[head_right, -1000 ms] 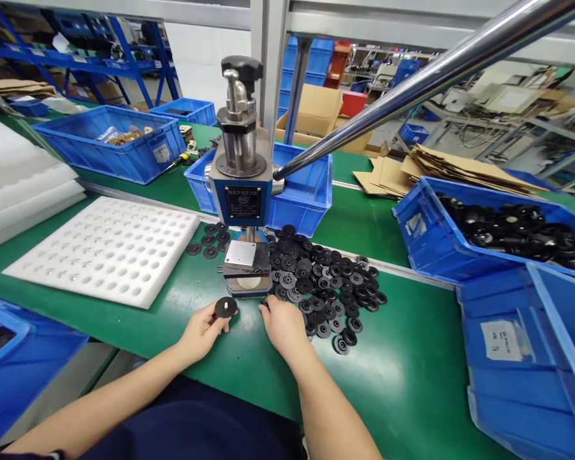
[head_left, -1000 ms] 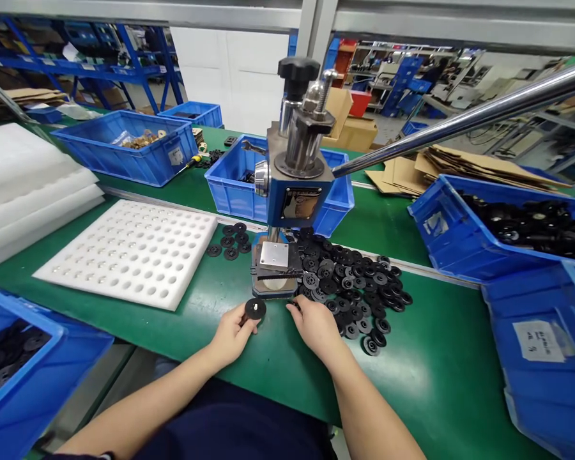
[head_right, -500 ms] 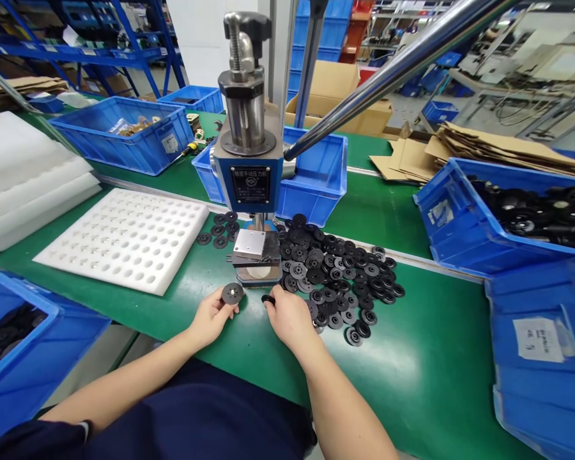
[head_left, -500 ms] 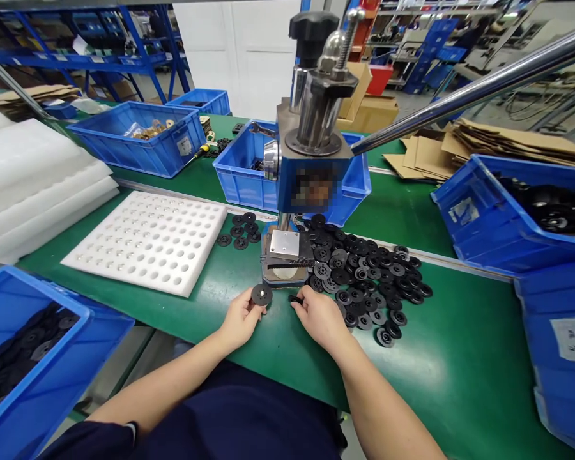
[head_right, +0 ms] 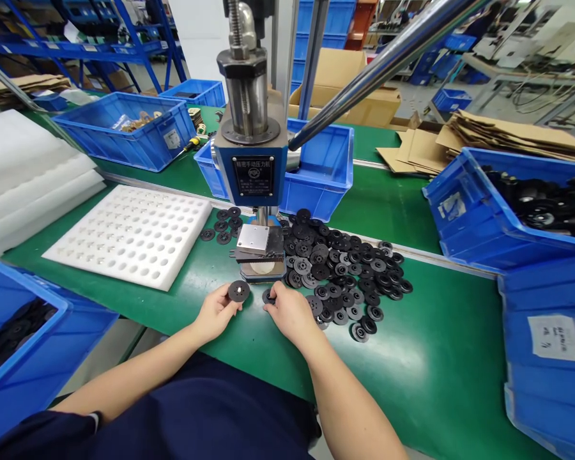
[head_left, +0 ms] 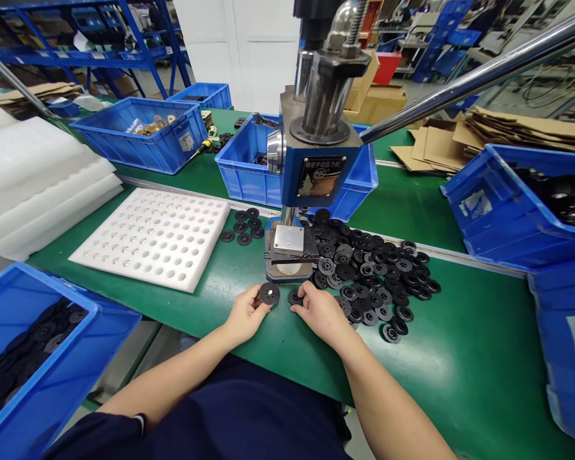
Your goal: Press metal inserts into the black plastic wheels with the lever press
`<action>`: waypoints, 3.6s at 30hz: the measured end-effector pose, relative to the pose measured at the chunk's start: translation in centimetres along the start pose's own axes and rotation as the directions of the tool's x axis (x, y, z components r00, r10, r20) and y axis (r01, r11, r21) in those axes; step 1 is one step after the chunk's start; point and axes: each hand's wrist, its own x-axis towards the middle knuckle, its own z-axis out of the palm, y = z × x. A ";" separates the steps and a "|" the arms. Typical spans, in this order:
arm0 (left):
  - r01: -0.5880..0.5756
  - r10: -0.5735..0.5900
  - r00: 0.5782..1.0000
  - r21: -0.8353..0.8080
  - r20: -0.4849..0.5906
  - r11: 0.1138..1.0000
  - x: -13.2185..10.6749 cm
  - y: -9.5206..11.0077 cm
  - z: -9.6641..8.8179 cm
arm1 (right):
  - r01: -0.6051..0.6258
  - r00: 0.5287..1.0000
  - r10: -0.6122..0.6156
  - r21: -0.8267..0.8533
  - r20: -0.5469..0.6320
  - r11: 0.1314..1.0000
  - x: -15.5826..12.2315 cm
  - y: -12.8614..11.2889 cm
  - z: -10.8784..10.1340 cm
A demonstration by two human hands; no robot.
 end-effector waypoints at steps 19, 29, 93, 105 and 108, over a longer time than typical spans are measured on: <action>-0.009 0.009 1.000 -0.047 0.006 0.999 0.1 0.4 0.1 | 0.036 0.998 -0.038 -0.038 -0.057 0.999 0.4 0.3 0.4; -0.087 0.085 0.996 0.073 0.024 0.994 0.2 0.3 -0.1 | 0.042 0.996 -0.051 -0.131 -0.069 0.991 0.1 0.3 1.2; -0.345 0.334 0.938 0.149 0.096 0.927 -0.1 -0.4 -0.4 | 0.524 0.749 -0.491 -0.056 -0.446 0.850 -1.4 -1.4 5.1; -0.351 0.339 0.936 0.187 0.093 0.918 -0.2 -0.6 -0.4 | 0.480 0.829 -0.406 0.116 -0.383 0.870 -1.1 -1.5 4.8; -0.366 0.355 0.930 0.180 0.091 0.913 -0.1 -0.5 -0.4 | 0.458 0.846 -0.393 0.112 -0.361 0.882 -1.2 -1.8 4.5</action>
